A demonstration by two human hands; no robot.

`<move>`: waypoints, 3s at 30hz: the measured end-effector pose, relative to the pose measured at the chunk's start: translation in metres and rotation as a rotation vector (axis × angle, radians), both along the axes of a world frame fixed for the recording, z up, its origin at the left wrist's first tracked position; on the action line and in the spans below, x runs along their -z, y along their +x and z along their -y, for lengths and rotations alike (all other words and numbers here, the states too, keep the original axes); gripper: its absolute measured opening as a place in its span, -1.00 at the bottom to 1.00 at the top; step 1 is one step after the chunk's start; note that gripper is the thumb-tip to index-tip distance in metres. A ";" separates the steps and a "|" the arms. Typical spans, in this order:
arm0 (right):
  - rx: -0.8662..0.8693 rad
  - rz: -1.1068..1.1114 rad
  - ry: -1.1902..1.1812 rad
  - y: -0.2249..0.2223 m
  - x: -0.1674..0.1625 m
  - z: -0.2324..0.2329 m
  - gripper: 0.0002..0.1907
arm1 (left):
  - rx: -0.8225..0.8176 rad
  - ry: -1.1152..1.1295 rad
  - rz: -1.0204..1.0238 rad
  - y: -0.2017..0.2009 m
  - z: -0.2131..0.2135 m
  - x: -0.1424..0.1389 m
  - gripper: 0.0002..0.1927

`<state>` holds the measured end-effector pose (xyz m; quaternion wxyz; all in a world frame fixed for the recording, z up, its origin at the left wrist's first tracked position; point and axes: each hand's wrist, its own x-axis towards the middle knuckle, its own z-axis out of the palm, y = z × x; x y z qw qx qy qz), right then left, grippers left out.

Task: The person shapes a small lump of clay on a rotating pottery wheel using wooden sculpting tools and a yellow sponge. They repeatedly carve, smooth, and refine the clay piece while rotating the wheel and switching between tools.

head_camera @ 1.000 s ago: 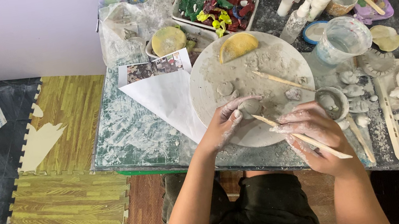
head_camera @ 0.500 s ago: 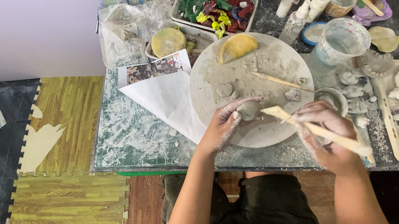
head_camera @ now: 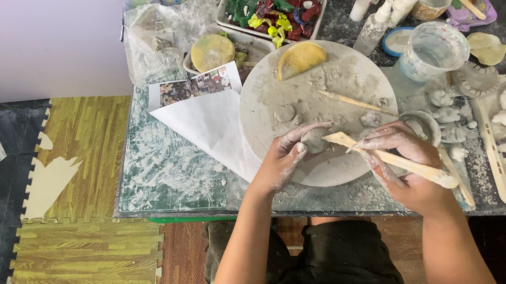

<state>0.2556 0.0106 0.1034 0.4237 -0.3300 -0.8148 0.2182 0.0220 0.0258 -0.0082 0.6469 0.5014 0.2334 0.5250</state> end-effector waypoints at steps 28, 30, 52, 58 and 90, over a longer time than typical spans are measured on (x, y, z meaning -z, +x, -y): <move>0.032 -0.146 -0.163 0.007 0.024 0.001 -0.83 | -0.074 0.043 -0.051 0.002 0.000 0.002 -0.22; 0.025 -0.130 -0.110 0.007 0.024 0.001 -0.84 | -0.073 0.028 -0.038 0.002 0.000 0.004 -0.24; 0.118 -0.204 -0.139 -0.013 0.023 0.014 -0.91 | -0.024 0.034 0.155 0.007 -0.003 0.006 -0.36; 0.101 -0.254 -0.175 -0.013 0.028 0.017 -0.92 | -0.023 0.016 0.162 0.008 -0.003 0.006 -0.35; 0.155 -0.647 -0.261 0.013 0.069 0.013 -0.88 | -0.061 0.007 0.015 0.001 -0.001 0.004 -0.25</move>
